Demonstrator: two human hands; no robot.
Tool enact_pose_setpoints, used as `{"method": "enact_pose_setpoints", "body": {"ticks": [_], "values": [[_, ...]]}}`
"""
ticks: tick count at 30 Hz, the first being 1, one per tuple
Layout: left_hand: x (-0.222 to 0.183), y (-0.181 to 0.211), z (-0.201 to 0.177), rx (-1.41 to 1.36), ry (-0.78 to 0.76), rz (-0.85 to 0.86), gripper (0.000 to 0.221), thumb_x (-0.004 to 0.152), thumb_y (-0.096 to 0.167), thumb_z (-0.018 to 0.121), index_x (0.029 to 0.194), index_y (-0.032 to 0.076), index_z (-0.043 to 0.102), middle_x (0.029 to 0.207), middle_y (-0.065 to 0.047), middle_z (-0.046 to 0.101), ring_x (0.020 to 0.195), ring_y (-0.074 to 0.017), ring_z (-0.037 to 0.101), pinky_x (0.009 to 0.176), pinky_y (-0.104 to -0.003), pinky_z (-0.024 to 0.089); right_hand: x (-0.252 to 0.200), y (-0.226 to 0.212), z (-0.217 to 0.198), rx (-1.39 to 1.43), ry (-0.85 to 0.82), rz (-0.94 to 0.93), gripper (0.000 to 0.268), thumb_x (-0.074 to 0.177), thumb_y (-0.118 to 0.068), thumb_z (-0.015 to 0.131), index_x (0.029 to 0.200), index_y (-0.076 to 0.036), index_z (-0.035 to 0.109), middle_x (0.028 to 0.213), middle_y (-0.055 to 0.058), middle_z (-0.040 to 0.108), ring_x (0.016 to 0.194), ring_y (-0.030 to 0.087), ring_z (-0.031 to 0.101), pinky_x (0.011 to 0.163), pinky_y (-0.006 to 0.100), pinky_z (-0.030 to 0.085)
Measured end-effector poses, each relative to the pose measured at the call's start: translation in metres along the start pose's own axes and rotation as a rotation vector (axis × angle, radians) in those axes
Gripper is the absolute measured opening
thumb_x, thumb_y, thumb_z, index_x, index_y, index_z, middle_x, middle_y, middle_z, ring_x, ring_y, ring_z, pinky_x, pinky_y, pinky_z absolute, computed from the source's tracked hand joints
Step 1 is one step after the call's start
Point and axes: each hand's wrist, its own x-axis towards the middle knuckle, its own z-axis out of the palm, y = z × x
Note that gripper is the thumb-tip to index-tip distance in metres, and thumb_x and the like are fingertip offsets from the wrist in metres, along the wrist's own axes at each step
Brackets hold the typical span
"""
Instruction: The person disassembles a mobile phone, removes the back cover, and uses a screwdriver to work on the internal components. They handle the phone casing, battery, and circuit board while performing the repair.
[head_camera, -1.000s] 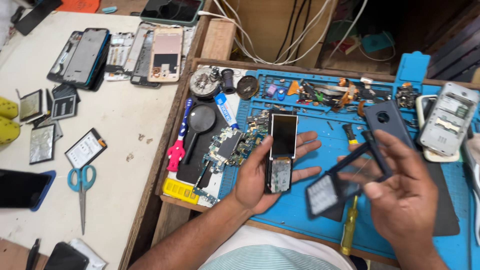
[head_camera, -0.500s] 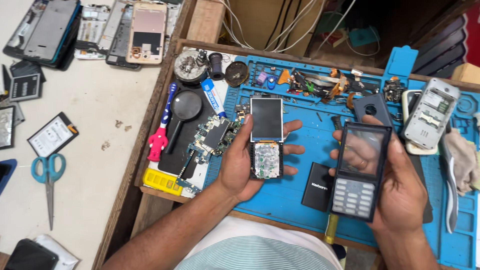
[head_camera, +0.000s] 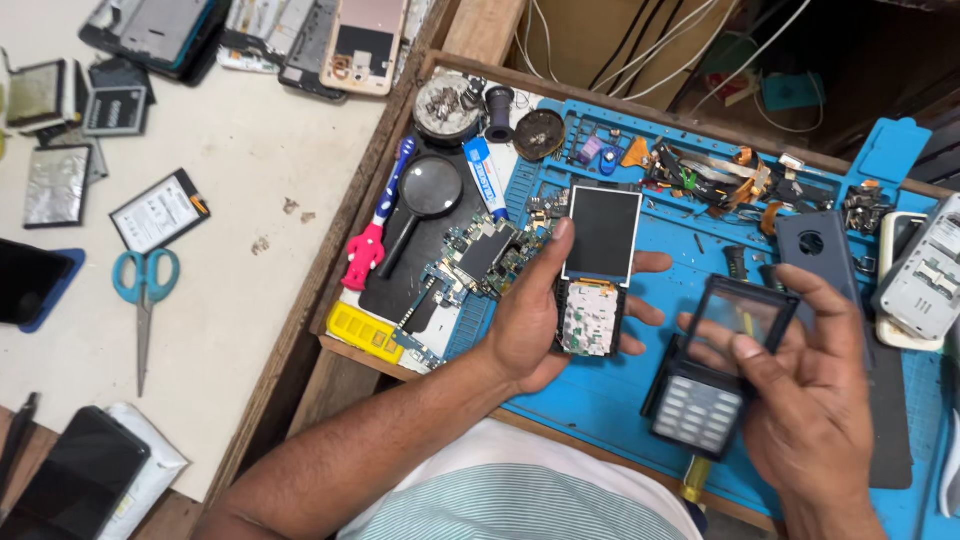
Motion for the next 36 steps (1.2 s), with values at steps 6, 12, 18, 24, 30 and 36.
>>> {"method": "enact_pose_setpoints", "body": {"ticks": [6, 12, 18, 24, 30, 36], "values": [[0.0, 0.0, -0.001, 0.016, 0.056, 0.048, 0.074, 0.109, 0.065, 0.03, 0.149, 0.006, 0.048, 0.137, -0.022, 0.063, 0.1, -0.0296, 0.071, 0.076, -0.04, 0.063, -0.001, -0.004, 0.001, -1.052, -0.055, -0.478, 0.051, 0.094, -0.002, 0.062, 0.143, 0.003, 0.048, 0.147, 0.026, 0.053, 0.132, 0.038, 0.058, 0.107, 0.043, 0.049], [0.0, 0.0, -0.001, 0.036, 0.042, 0.074, 0.073, 0.108, 0.066, 0.03, 0.149, 0.008, 0.046, 0.135, -0.024, 0.064, 0.101, -0.0294, 0.071, 0.074, -0.04, 0.063, -0.012, -0.021, -0.017, -1.012, -0.07, -0.181, 0.02, 0.089, -0.017, 0.076, 0.108, -0.01, 0.075, 0.113, 0.006, 0.076, 0.105, 0.02, 0.077, 0.091, 0.034, 0.06], [-0.001, -0.001, -0.002, 0.02, 0.029, 0.072, 0.075, 0.109, 0.067, 0.029, 0.149, 0.006, 0.047, 0.136, -0.023, 0.063, 0.102, -0.0297, 0.071, 0.075, -0.039, 0.063, -0.012, 0.003, -0.023, -1.372, -0.52, -0.284, 0.037, 0.072, -0.041, 0.084, 0.102, -0.02, 0.08, 0.108, -0.001, 0.071, 0.097, 0.023, 0.068, 0.092, 0.042, 0.048], [-0.001, -0.003, -0.003, 0.015, 0.009, 0.056, 0.071, 0.112, 0.064, 0.028, 0.149, 0.006, 0.047, 0.133, -0.022, 0.064, 0.108, -0.03, 0.069, 0.078, -0.041, 0.063, -0.008, -0.001, -0.035, -1.788, -0.381, -0.174, 0.042, 0.076, -0.051, 0.079, 0.111, -0.028, 0.081, 0.105, -0.006, 0.068, 0.103, 0.019, 0.067, 0.097, 0.044, 0.047], [-0.002, -0.004, -0.001, 0.01, -0.064, 0.037, 0.06, 0.114, 0.054, 0.038, 0.149, 0.005, 0.045, 0.13, -0.02, 0.063, 0.118, -0.0305, 0.067, 0.088, -0.047, 0.064, -0.013, -0.008, -0.019, -1.472, -0.26, -0.363, 0.04, 0.068, -0.034, 0.085, 0.105, -0.02, 0.08, 0.103, -0.002, 0.072, 0.095, 0.017, 0.07, 0.096, 0.042, 0.05], [-0.006, -0.002, 0.004, 0.072, -0.053, -0.054, 0.063, 0.112, 0.052, 0.043, 0.149, 0.002, 0.046, 0.127, -0.021, 0.064, 0.112, -0.0286, 0.071, 0.076, -0.042, 0.064, -0.011, -0.034, 0.021, -1.389, -0.04, -0.557, 0.048, 0.075, -0.021, 0.088, 0.119, -0.009, 0.075, 0.118, 0.01, 0.07, 0.104, 0.026, 0.068, 0.092, 0.04, 0.052]]}}
